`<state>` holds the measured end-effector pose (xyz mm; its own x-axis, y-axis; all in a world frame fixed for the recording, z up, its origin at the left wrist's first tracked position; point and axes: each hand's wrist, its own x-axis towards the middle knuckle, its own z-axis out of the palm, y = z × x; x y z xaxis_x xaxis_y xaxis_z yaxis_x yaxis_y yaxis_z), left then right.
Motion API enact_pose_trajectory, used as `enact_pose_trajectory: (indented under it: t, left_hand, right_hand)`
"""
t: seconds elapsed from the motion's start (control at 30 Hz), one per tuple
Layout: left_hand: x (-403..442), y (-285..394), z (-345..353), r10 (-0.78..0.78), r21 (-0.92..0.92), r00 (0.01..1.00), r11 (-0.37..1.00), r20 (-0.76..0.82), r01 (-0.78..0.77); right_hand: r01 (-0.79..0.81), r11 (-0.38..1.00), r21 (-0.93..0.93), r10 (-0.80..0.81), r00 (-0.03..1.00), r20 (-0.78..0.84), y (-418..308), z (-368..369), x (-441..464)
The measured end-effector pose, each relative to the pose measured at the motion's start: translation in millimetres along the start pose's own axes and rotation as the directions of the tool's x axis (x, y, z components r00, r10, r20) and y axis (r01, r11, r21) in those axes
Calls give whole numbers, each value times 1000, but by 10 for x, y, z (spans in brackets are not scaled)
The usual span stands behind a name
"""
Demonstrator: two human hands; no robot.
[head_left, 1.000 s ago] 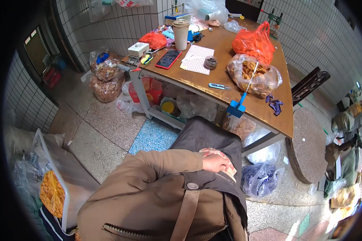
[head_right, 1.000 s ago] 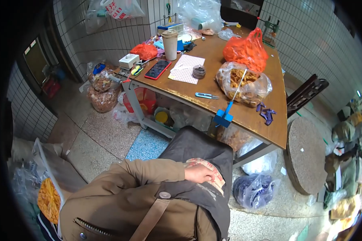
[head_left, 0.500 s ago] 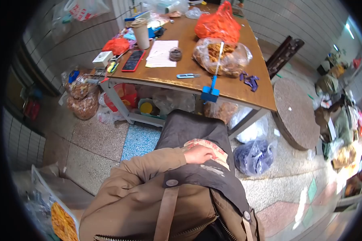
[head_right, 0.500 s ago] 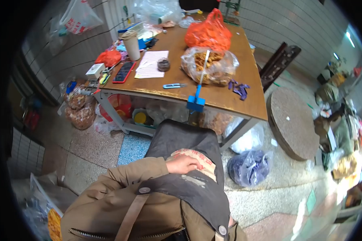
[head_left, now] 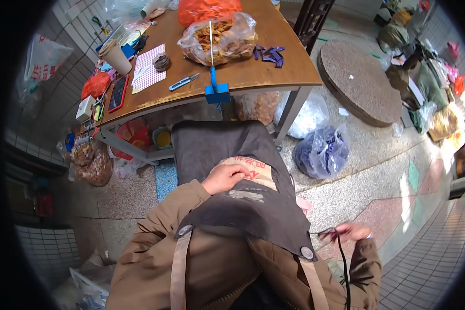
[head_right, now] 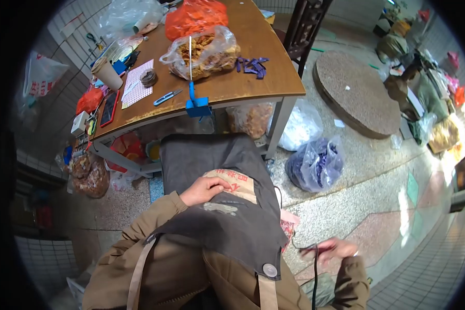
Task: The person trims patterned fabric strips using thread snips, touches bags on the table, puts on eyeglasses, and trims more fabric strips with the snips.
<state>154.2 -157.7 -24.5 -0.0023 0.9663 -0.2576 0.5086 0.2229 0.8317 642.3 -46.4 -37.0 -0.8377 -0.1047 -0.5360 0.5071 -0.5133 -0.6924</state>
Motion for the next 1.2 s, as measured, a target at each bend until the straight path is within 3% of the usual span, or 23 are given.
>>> enact_pose_trajectory:
  t: [0.07,0.1,0.13,0.17,0.2,0.23,0.27,0.3,0.33,0.37,0.4,0.47,0.57,0.73,0.9,1.1,1.2]
  left_hand:
    - [-6,-10,-7,-18,-14,1000,1000,9,18]
    - [-17,4,-12,-27,-12,999,1000,27,27]
    - [-30,36,-23,-26,-6,999,1000,34,26]
    - [-5,79,-53,-16,2,999,1000,34,16]
    - [17,131,-82,-7,9,999,1000,34,7]
    - [49,186,-103,4,15,1000,1000,31,-4]
    - [85,247,-119,6,15,999,1000,40,-6]
    - [115,313,-132,11,-14,999,1000,30,-11]
    - [154,389,-145,19,-44,1000,999,20,-18]
    - [199,468,-150,27,-76,1000,997,8,-26]
    - [240,550,-150,33,-112,999,993,-7,-34]
    - [325,786,-126,111,-113,993,987,-32,-114]
    - [465,1128,-118,327,-58,935,940,-138,-337]
    - [565,1276,-166,521,45,851,854,-72,-519]
    - [490,1193,-427,350,28,932,935,93,-354]
    - [368,1179,-588,250,-123,968,962,29,-245]
    - [266,1229,-720,146,-496,988,863,59,-98]
  right_hand:
    - [-129,984,119,159,946,-284,554,-445,-232]
    - [-462,884,-73,417,849,-324,636,-505,-197]
    - [-729,642,-238,615,675,-407,693,-578,-185]
    - [-727,648,-227,617,676,-404,588,-545,-142]
    - [-816,329,-476,613,568,-550,419,-444,-75]
    - [-793,-65,-606,535,485,-692,287,-429,-36]
    - [-796,-60,-602,539,482,-691,236,-521,-20]
    - [-850,117,-513,271,524,-807,223,-624,8]
    - [-841,310,-444,-10,464,-886,185,-723,31]
    - [-770,491,-408,-269,311,-912,121,-843,22]
    - [-601,641,-478,-413,255,-874,-203,-741,148]
    - [-126,845,-520,-473,279,-836,-746,-478,503]
    - [211,772,-599,-616,478,-626,-1459,28,958]
    - [300,787,-538,-576,668,-470,-1962,437,1274]
    - [379,665,-643,-700,616,-362,-2020,462,1409]
    - [474,673,-568,-709,632,-313,-1988,423,1399]
    - [671,624,-400,-779,497,-382,-1973,512,1401]
